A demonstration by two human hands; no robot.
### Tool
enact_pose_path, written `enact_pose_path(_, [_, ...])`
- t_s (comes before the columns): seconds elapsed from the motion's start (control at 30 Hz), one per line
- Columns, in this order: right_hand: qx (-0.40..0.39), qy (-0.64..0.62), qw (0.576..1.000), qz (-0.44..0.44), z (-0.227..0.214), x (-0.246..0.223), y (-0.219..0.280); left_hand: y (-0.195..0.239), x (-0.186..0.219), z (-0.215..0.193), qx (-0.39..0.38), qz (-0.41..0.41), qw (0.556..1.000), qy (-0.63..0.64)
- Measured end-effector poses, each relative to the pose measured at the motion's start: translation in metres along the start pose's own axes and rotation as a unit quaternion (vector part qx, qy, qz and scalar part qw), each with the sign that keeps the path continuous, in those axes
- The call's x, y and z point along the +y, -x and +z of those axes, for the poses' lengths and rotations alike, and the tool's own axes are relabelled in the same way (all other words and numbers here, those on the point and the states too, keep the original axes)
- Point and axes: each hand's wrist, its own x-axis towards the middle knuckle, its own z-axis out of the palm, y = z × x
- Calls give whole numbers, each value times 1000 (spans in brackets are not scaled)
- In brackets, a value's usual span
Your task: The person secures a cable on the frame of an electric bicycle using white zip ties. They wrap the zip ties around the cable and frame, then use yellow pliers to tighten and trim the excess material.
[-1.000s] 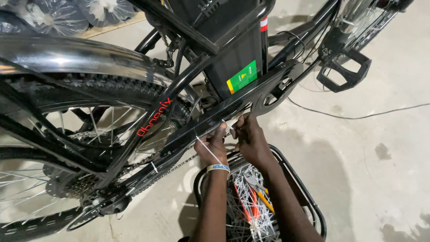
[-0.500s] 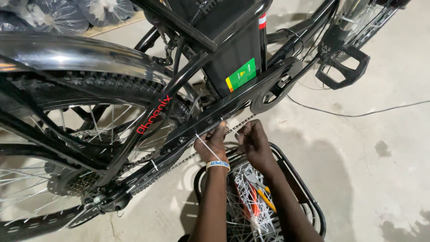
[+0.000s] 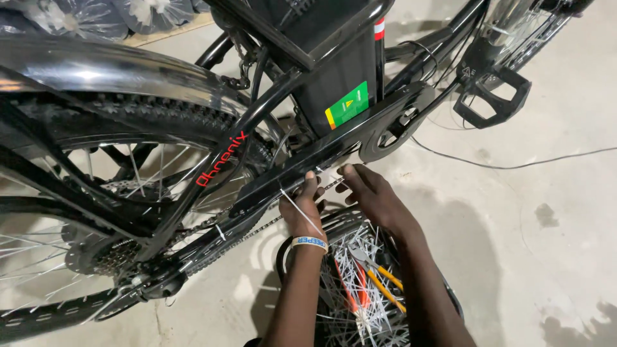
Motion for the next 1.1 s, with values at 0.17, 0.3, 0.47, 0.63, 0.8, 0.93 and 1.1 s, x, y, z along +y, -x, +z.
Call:
enact_pose_path(0.17, [-36,141,989,11,13,7,-23,-2,-17,4,51,13,999,11])
enact_pose_path(0.3, [26,39,996,-72,19,15,-14,11,-7,3,40,73,996,-21])
enact_pose_path(0.47, [98,-332,923,-170,54,-7,2,25,12,4,13,-6,1000,-27])
enact_pose_path(0.63, [41,-561,819,-110,59,9,-11,30,26,3,34,-11,992,-122])
enact_pose_path(0.8, [45,-615,784,-74,60,27,-37,16,3,6,7,95,992,-85])
enact_pose_path(0.93, [77,-615,782,-71,66,19,-36,17,-2,14,35,144,986,-79])
enact_pose_path(1.1, [185,-385,903,-42,66,-10,-27,-10,-29,10,62,149,985,-64])
